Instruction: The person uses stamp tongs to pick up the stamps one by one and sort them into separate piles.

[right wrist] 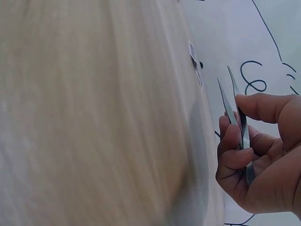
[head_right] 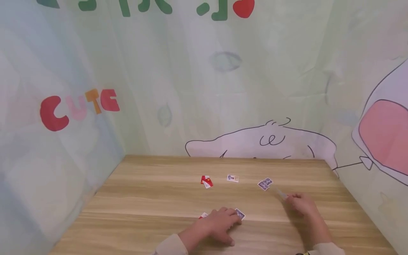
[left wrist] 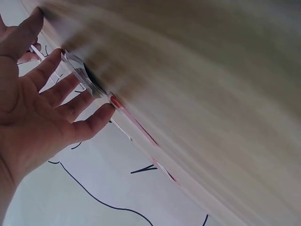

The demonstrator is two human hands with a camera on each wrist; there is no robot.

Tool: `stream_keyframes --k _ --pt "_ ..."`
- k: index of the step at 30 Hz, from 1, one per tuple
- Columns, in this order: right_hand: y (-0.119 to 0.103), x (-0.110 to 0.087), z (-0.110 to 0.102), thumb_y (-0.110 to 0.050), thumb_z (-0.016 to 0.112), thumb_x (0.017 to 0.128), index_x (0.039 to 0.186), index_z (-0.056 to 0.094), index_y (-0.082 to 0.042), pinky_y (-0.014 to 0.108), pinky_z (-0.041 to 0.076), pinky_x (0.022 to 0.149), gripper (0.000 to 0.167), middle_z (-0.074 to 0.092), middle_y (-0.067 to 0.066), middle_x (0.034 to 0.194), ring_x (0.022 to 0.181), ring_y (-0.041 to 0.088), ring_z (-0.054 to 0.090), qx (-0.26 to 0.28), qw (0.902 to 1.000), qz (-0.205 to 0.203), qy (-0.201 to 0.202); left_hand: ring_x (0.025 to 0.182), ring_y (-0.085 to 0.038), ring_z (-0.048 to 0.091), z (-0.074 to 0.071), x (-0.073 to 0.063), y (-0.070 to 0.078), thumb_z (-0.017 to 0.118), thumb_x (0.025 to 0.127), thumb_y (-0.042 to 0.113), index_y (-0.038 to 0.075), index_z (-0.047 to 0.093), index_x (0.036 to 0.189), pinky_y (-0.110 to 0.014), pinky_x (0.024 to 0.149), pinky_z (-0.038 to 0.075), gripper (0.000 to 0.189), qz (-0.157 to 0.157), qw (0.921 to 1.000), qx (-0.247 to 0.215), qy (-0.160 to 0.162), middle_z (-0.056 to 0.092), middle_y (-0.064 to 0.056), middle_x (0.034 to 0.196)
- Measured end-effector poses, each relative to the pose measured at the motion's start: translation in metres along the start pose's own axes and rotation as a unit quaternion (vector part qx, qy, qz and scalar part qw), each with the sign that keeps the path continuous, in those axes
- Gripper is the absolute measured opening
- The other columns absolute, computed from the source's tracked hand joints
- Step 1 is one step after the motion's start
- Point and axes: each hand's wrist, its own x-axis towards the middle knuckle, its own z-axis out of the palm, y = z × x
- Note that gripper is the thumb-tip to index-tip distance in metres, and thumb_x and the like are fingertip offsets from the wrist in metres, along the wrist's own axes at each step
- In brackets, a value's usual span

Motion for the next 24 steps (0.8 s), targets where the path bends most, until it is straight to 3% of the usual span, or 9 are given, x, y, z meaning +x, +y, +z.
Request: stream_keyframes --k 12,24 --pt "-0.01 -0.014 -0.01 -0.01 0.052 0.09 0.106 0.053 0.016 0.025 0.039 0.05 0.031 0.053 0.005 0.076 0.06 0.016 0.047 0.01 0.9998 -0.016 -0.003 0.113 -0.012 0.042 -0.001 0.003 -0.001 0.076 0.069 0.049 0.031 0.055 0.123 -0.039 0.084 0.042 0.06 0.001 0.9999 0.013 0.005 0.045 0.01 0.129" --pt "-0.014 -0.026 0.0 -0.01 0.055 0.088 0.105 0.055 0.014 0.022 0.038 0.048 0.03 0.053 0.004 0.079 0.06 0.014 0.046 0.03 0.9992 -0.02 -0.013 0.115 -0.013 0.042 0.003 0.004 -0.001 0.075 0.07 0.05 0.032 0.055 0.123 -0.041 0.086 0.042 0.06 0.002 0.9999 0.01 0.001 0.045 0.01 0.13"
